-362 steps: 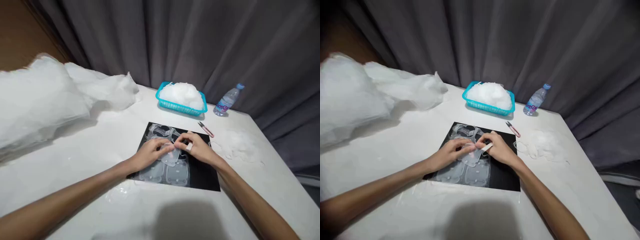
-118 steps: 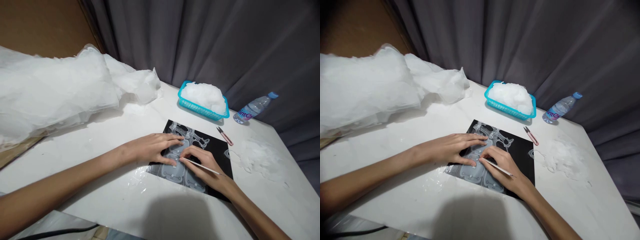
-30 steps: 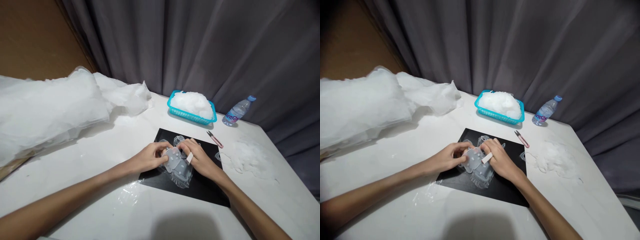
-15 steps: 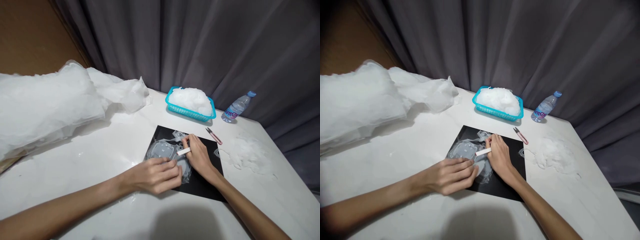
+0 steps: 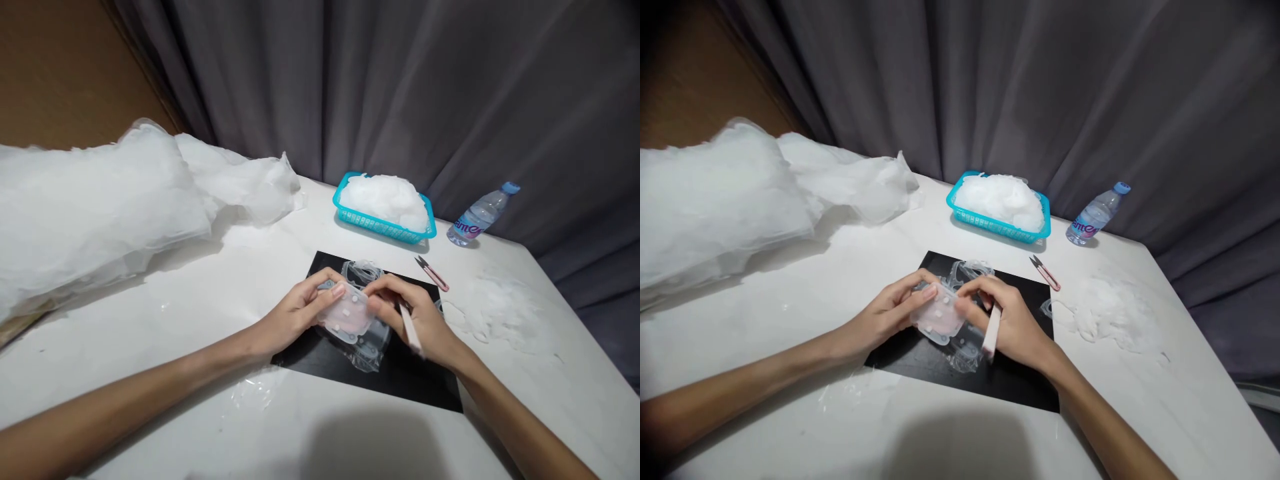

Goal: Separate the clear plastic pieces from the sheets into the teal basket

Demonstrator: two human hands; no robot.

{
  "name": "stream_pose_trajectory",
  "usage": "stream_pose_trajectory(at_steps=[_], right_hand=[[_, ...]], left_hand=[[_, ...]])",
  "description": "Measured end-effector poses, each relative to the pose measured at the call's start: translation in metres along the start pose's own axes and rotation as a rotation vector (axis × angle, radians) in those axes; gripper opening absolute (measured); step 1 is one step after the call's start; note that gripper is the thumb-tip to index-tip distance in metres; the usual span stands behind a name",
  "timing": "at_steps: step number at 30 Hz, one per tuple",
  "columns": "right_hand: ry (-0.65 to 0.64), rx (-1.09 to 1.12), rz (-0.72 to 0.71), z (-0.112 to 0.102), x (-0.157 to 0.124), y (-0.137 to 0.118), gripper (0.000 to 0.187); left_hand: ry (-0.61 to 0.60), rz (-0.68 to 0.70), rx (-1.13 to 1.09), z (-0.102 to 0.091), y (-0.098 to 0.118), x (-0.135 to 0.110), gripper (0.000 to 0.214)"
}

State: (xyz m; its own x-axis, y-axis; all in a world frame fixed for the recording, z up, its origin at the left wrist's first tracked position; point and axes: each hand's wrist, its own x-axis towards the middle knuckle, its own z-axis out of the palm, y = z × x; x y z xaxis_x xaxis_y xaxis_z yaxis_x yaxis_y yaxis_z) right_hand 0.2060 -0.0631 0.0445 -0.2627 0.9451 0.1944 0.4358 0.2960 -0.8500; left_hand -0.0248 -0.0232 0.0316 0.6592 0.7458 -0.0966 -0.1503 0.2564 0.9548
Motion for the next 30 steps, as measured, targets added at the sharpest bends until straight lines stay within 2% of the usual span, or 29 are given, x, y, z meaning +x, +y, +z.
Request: stream_pose_trajectory(at_steps=[6,14,16,18,20,22,24,30], right_hand=[[0.044,-0.022,-0.096,-0.002,-0.006,-0.007,0.01],[0.054,-0.056,-0.138,-0.008,-0.006,-0.011,0.009],[0.033,-0.088,-0.1,-0.01,-0.003,-0.009,0.007],[0.025,-0.102,-0.055,-0.008,0.0,-0.006,0.012],[-0.002,-0.058,-0.027,-0.004,0.003,-0.003,0.024],[-0.057,0.006,-0.027,0.001,0.004,-0.001,0.022],[-0.091,0.039,-0.033,0.004,0.004,-0.001,0.012],[-0.056,0.035,-0.048,0.005,0.002,-0.001,0.011]], left_hand=[[-0.004,0.026,-0.064,-0.005,-0.004,0.002,0.025],[0.005,0.076,0.03,-0.01,-0.011,0.006,0.03],[-0.003,0.094,0.149,-0.012,-0.01,0.004,0.03],[-0.018,0.107,0.372,-0.014,-0.009,0.001,0.031],[-0.03,0.106,0.605,-0.016,-0.009,-0.003,0.032],[-0.034,0.106,0.758,-0.017,-0.007,-0.006,0.031],[-0.024,0.119,0.844,-0.017,-0.005,-0.007,0.03],[-0.023,0.276,0.947,-0.015,-0.001,-0.006,0.031]])
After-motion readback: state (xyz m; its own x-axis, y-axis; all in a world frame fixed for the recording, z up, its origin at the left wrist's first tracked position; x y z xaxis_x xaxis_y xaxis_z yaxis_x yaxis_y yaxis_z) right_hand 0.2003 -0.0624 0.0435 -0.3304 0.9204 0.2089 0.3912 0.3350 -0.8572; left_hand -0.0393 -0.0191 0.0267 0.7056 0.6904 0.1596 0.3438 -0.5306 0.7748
